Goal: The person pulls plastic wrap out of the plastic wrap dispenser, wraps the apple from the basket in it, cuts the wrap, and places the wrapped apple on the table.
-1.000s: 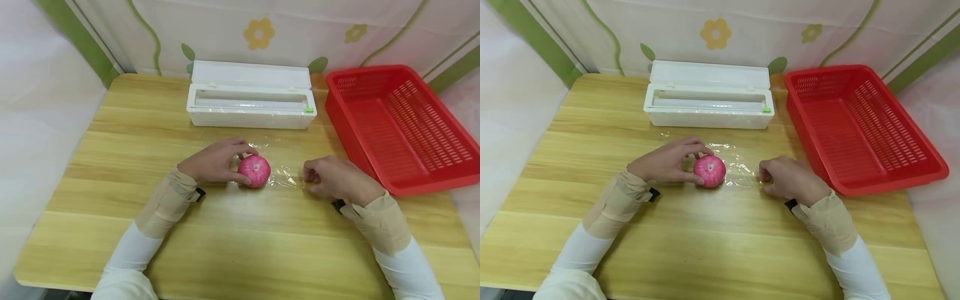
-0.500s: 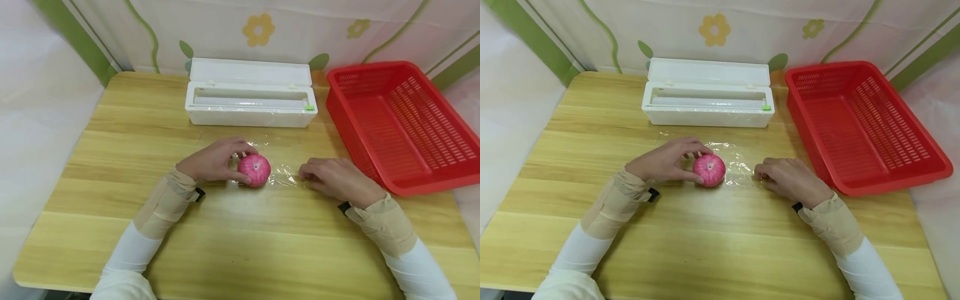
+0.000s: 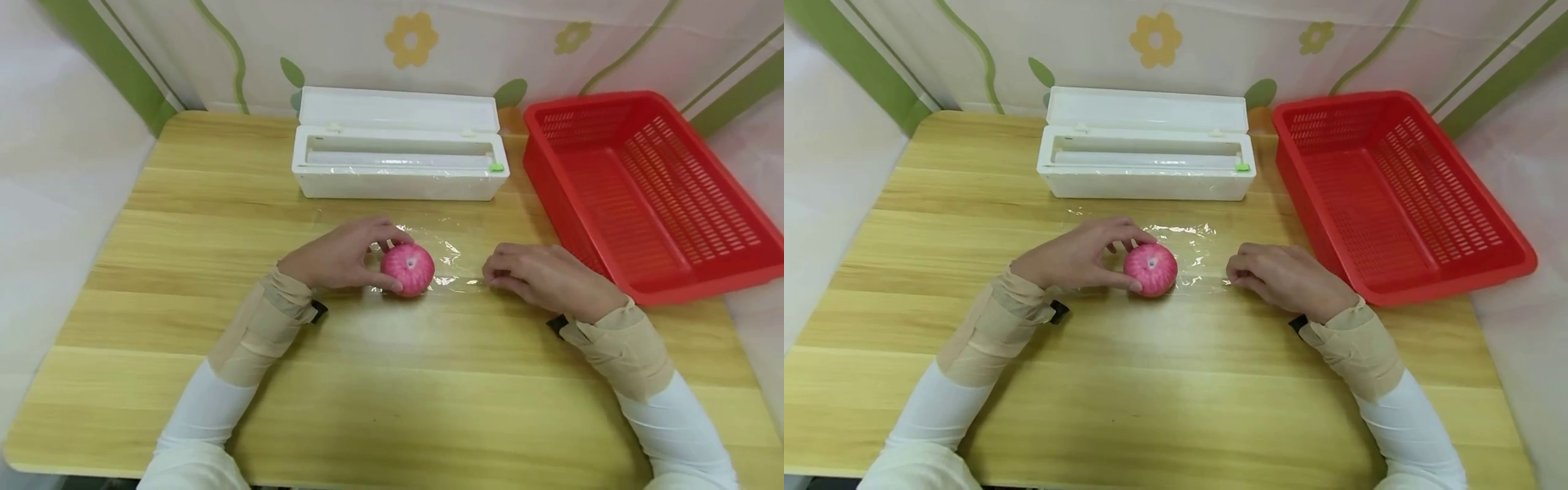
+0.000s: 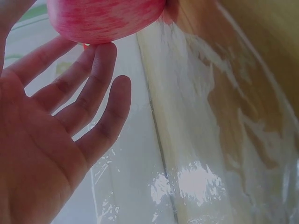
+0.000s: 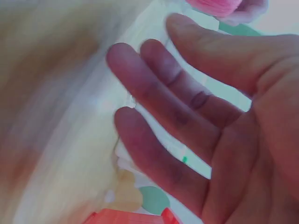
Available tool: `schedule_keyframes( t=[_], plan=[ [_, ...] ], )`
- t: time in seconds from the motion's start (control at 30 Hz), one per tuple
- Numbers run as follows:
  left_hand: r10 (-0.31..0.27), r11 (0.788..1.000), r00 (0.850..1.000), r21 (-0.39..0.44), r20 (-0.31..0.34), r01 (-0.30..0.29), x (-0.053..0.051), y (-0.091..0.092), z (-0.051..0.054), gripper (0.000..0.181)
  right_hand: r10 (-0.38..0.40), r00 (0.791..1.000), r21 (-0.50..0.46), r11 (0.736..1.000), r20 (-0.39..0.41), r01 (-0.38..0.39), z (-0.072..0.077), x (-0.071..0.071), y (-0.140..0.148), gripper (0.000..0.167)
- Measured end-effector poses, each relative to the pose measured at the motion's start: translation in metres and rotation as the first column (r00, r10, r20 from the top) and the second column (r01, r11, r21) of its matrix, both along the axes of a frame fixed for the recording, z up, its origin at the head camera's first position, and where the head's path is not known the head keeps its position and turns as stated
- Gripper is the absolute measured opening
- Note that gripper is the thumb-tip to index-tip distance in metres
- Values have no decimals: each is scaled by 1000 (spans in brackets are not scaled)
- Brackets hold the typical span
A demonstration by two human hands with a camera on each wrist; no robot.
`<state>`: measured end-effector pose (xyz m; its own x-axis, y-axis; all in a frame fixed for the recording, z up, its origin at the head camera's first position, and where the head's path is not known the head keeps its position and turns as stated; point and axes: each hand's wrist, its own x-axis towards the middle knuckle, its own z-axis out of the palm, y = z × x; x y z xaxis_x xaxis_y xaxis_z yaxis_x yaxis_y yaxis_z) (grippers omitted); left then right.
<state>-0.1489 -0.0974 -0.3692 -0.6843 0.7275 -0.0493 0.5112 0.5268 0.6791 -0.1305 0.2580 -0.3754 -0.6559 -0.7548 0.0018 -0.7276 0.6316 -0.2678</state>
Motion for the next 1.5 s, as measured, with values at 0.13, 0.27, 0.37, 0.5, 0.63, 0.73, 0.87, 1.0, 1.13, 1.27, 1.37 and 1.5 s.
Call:
schedule_keyframes(
  t=[0.13,0.27,0.37,0.5,0.63,0.73,0.87,1.0,1.13,1.27,1.37,1.5],
  plan=[
    [-2,1000,1000,-2,11,2,0,-1,0,69,-18,1000,-45,999,-20,17,6,0,-1,18],
    [-5,1000,1000,2,21,5,0,-1,-1,71,-47,996,-91,995,-78,40,12,-1,-5,23],
    [-5,1000,1000,8,24,5,1,-1,-1,70,-57,993,-117,992,-107,45,18,-3,-9,24],
    [-1,1000,999,26,34,0,2,-1,1,69,-40,989,-160,987,-142,17,24,-10,-18,22],
    [0,1000,1000,27,19,-1,1,-2,3,68,-3,981,-213,976,-192,-38,29,-18,-29,17],
    [-5,1000,1000,25,3,5,0,-3,4,66,17,976,-245,967,-217,-72,31,-22,-39,16],
    [-9,1000,1000,18,-2,9,0,-3,4,65,53,973,-283,952,-227,-118,32,-27,-53,17],
    [-15,999,1000,30,-2,15,0,0,2,64,88,972,-298,942,-218,-152,35,-28,-67,18],
    [-20,998,1000,51,-1,20,0,1,0,63,111,972,-273,947,-209,-167,36,-29,-79,18],
    [-17,999,1000,52,11,17,0,0,0,64,137,973,-234,956,-183,-179,35,-30,-90,17],
    [-15,999,1000,46,14,14,0,0,1,64,150,975,-199,963,-164,-181,34,-30,-98,16],
    [-1,999,1000,40,25,0,0,-1,2,60,165,973,-152,970,-161,-189,35,-30,-108,14]
  ],
)
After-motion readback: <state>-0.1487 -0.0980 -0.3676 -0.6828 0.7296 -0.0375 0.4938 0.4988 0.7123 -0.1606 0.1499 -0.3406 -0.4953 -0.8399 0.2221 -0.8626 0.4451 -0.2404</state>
